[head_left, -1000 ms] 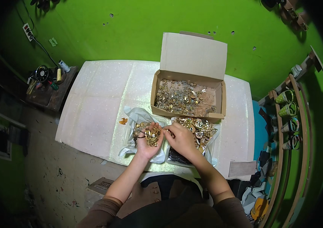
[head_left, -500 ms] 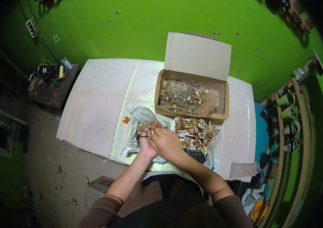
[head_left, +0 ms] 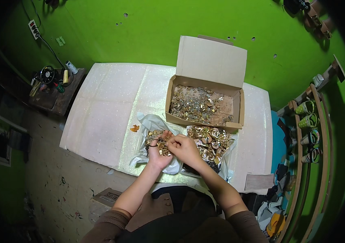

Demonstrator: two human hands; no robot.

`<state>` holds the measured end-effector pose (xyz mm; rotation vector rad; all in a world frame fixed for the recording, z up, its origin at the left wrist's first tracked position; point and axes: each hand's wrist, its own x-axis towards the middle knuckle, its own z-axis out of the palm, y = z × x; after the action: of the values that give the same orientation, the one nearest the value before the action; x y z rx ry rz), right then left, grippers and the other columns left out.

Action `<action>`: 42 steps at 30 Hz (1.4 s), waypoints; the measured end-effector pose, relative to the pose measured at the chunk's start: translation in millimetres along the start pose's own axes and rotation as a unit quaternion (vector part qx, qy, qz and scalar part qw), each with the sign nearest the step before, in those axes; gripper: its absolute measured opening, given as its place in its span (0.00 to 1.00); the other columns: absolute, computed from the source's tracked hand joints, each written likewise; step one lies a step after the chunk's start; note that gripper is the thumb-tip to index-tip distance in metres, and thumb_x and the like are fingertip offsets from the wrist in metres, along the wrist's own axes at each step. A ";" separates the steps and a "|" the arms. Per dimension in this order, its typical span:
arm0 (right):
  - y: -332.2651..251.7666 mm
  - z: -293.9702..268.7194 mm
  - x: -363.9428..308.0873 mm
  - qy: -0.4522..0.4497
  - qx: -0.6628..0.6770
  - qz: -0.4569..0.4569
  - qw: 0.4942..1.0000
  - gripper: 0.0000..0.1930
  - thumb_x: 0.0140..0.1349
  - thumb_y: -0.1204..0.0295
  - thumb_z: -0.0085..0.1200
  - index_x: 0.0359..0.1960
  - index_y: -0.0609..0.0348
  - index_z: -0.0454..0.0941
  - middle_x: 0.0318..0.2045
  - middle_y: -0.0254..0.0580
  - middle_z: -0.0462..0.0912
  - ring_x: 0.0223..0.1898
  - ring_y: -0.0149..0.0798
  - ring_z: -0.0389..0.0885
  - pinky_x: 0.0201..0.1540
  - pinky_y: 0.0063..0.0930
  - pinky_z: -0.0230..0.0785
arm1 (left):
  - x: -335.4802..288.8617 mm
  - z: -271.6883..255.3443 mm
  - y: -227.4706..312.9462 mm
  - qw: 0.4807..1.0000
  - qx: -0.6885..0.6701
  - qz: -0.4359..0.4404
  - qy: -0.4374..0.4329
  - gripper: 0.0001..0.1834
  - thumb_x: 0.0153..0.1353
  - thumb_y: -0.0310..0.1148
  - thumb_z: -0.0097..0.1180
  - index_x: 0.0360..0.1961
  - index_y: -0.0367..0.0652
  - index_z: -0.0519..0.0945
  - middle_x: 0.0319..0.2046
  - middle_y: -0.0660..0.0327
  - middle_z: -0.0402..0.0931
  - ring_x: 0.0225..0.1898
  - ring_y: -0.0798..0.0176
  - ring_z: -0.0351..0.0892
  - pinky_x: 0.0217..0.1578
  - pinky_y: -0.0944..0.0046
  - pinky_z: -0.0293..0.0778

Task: Sorting small metal eyelets and hardware from a box into specialized piles.

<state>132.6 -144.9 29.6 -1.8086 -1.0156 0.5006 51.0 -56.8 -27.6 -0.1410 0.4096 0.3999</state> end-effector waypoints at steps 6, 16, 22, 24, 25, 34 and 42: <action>7.1 -11.0 -1.9 -0.109 0.276 0.127 0.946 0.08 0.50 0.71 0.55 0.27 0.64 0.77 0.17 0.33 0.71 0.19 0.25 0.68 0.24 0.19 0.62 | 0.8 -1.7 0.6 1.000 0.014 -0.001 0.011 0.11 0.55 0.35 0.46 0.35 0.42 0.76 0.37 0.59 0.75 0.44 0.61 0.71 0.48 0.62 0.66; 24.5 -56.6 -26.6 -0.024 0.133 0.076 0.988 0.08 0.53 0.70 0.54 0.28 0.64 0.77 0.22 0.31 0.72 0.21 0.22 0.66 0.25 0.17 0.59 | -0.2 6.4 -2.5 0.999 -0.029 -0.016 0.025 0.09 0.55 0.31 0.46 0.33 0.42 0.77 0.36 0.60 0.76 0.41 0.61 0.73 0.51 0.59 0.67; 64.9 -74.6 -64.0 0.029 0.255 0.240 0.936 0.08 0.55 0.71 0.53 0.28 0.65 0.77 0.25 0.29 0.76 0.28 0.20 0.69 0.32 0.15 0.61 | 2.0 8.6 -2.5 0.999 -0.032 -0.017 0.038 0.09 0.57 0.31 0.46 0.36 0.43 0.76 0.36 0.60 0.76 0.42 0.61 0.73 0.51 0.57 0.67; 79.8 -67.7 -75.9 0.052 0.220 0.259 0.939 0.08 0.55 0.71 0.53 0.28 0.65 0.77 0.26 0.29 0.77 0.29 0.21 0.70 0.33 0.16 0.62 | 2.6 8.1 -3.2 0.999 -0.032 -0.027 0.025 0.09 0.57 0.32 0.46 0.36 0.43 0.76 0.36 0.60 0.76 0.42 0.61 0.73 0.51 0.58 0.68; 84.1 -65.0 -78.5 0.054 0.210 0.274 0.937 0.09 0.55 0.71 0.53 0.30 0.65 0.78 0.25 0.29 0.77 0.29 0.22 0.70 0.34 0.16 0.62 | 2.8 8.1 -3.9 0.999 -0.031 -0.027 0.026 0.09 0.57 0.32 0.46 0.36 0.43 0.76 0.36 0.60 0.76 0.42 0.61 0.73 0.51 0.58 0.68; 103.5 -40.5 -71.6 0.089 -0.001 0.200 0.976 0.09 0.54 0.68 0.52 0.29 0.63 0.78 0.22 0.39 0.77 0.21 0.28 0.70 0.26 0.22 0.63 | -1.0 10.8 -7.2 0.999 -0.017 -0.026 0.029 0.08 0.56 0.32 0.47 0.35 0.43 0.76 0.35 0.61 0.76 0.41 0.62 0.73 0.51 0.59 0.67; 78.2 -36.4 -70.4 0.120 -0.215 0.070 0.967 0.07 0.52 0.69 0.52 0.29 0.59 0.79 0.25 0.41 0.77 0.20 0.42 0.74 0.27 0.31 0.67 | -4.5 5.9 -5.7 0.999 -0.040 -0.029 0.013 0.09 0.56 0.32 0.46 0.34 0.43 0.77 0.36 0.60 0.77 0.42 0.61 0.74 0.52 0.59 0.67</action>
<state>151.2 -236.8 -30.3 -2.2753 -0.8757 0.1386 51.6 -62.4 -20.1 -0.2367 0.4147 0.3582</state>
